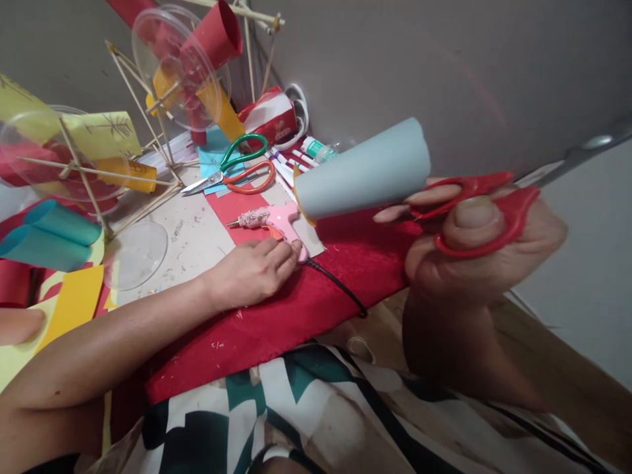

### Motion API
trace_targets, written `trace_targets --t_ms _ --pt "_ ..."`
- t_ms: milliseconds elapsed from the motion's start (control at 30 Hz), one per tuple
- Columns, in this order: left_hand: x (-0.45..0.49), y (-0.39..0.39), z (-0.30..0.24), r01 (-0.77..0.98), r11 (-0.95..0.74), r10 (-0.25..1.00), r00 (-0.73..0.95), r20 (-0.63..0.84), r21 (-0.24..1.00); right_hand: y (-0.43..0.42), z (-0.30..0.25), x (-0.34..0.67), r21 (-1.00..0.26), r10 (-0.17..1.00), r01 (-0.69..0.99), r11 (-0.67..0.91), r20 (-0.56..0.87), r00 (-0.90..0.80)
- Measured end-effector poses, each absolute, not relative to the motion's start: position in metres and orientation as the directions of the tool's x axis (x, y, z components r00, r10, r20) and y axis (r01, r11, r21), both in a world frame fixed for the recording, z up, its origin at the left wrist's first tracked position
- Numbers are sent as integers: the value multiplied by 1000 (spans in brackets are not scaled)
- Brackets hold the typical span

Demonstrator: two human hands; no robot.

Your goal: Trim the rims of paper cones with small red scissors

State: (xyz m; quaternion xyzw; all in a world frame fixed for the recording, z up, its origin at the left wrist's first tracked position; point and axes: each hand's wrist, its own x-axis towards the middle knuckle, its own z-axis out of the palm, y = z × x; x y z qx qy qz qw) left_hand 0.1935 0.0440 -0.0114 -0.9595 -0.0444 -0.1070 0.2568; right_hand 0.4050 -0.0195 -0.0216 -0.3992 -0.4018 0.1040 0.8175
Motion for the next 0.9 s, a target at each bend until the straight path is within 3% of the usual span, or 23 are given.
trace_targets --t_ms 167,333,467,567,667,733,800,900 --pt "197 45 -10 126 -866 20 976 218 -483 -18 -22 405 -720 465 137 680 568 679" --pt "199 49 -18 168 -900 49 956 290 -402 -18 -25 409 -702 464 102 704 565 682" --pt "192 46 -26 280 -952 224 910 348 -121 -18 -23 411 -686 450 71 724 548 705" --pt "185 39 -20 309 -920 385 831 402 243 -18 -20 413 -676 494 -4 737 535 685" --pt "181 31 -3 307 -622 680 668 302 720 -18 -15 410 -679 557 -63 732 542 629" --pt "179 25 10 214 -303 798 589 125 928 -20 -12 405 -694 611 -107 712 537 581" --pt "175 18 20 81 -52 804 594 -7 995 -23 -10 396 -705 663 -154 692 536 523" --pt "166 9 26 -67 113 784 619 -48 991 -29 -7 381 -763 721 -91 640 556 414"
